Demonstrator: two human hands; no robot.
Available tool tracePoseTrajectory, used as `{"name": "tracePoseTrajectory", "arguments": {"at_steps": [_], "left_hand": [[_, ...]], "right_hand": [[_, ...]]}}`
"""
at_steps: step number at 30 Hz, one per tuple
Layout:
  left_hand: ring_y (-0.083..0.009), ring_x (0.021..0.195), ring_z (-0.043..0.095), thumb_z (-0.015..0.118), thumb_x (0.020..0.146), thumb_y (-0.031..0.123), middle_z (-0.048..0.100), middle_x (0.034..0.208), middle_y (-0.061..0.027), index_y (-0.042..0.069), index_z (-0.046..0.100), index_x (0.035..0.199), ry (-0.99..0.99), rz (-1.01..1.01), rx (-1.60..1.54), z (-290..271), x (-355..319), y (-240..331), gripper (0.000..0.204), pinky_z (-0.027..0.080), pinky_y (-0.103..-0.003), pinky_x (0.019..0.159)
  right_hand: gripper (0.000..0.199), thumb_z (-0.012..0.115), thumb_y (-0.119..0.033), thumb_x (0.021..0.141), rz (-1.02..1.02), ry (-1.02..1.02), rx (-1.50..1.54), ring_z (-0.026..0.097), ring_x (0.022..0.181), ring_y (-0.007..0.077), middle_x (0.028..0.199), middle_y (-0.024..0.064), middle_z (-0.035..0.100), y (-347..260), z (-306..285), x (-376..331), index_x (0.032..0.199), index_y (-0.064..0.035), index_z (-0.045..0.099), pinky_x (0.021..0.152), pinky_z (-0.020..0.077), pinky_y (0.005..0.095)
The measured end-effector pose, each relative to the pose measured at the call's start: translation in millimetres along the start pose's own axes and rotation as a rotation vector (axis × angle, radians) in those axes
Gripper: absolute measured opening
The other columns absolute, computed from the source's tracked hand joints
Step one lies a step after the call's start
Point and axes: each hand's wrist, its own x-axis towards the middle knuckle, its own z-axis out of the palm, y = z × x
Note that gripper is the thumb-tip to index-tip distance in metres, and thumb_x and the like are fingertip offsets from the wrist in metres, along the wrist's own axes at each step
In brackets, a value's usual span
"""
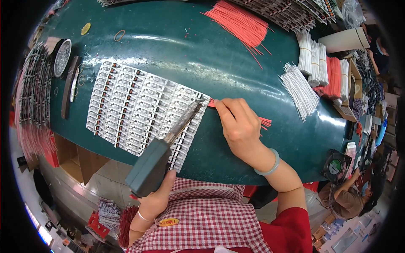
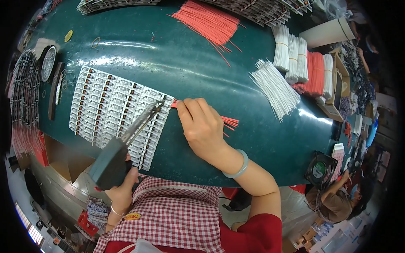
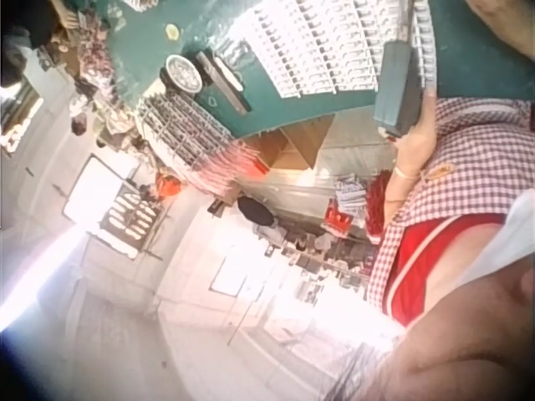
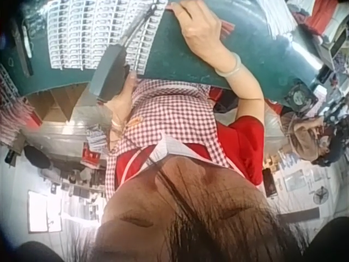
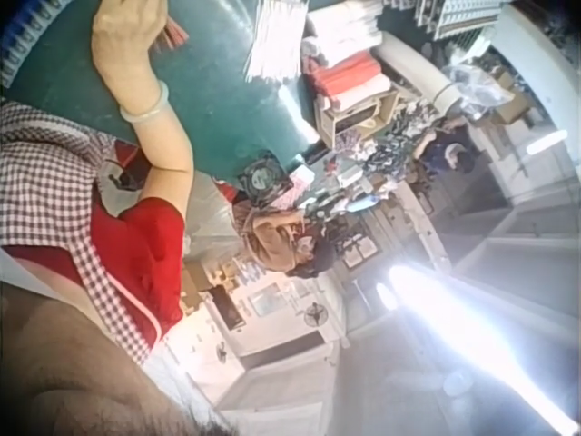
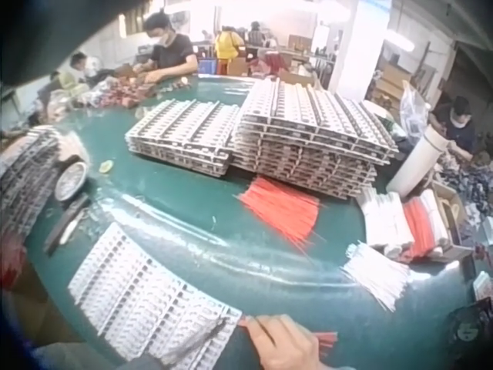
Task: The person uses a handheld heating tool to process wires on a circuit board panel, stacks the panel, takes a new panel along with wire bundles, and attaches wires to the new panel using the tool.
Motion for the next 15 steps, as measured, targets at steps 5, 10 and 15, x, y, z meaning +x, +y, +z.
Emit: {"name": "tracePoseTrajectory", "arguments": {"at_steps": [5,10,15], "left_hand": [[-0.0157,0.077,0.068,0.078,0.085,-0.001,0.072,0.102,-0.0106,-0.002,0.069,0.116,-0.055,0.198,0.232,2.5,2.6,-8.6,0.033,0.055,-0.028,0.066],[-0.0200,0.072,0.068,0.079,0.080,0.000,0.071,0.089,-0.0127,-0.004,0.073,0.101,-0.047,0.279,0.266,10.7,14.9,-3.9,0.022,0.054,-0.030,0.065],[-0.0224,0.070,0.067,0.079,0.080,-0.001,0.069,0.091,-0.0118,-0.003,0.072,0.098,-0.108,0.325,0.383,9.2,16.2,0.0,0.019,0.053,-0.030,0.065]], "right_hand": [[0.031,0.074,0.008,0.071,-0.033,0.069,0.028,0.064,0.076,0.0253,0.091,0.0119,0.066,-6.3,-2.8,-0.9,0.101,0.0049,0.070,0.060,0.0530,0.0348],[0.028,0.073,0.007,0.072,-0.032,0.008,0.038,0.064,0.073,0.0248,0.089,0.0125,0.067,-5.5,-1.5,-3.5,0.100,0.0055,0.070,0.059,0.0524,0.0342],[0.029,0.072,0.005,0.071,-0.040,0.002,0.010,0.064,0.073,0.0243,0.090,0.0123,0.067,-7.9,-2.5,-1.7,0.100,0.0053,0.071,0.058,0.0523,0.0340]]}}
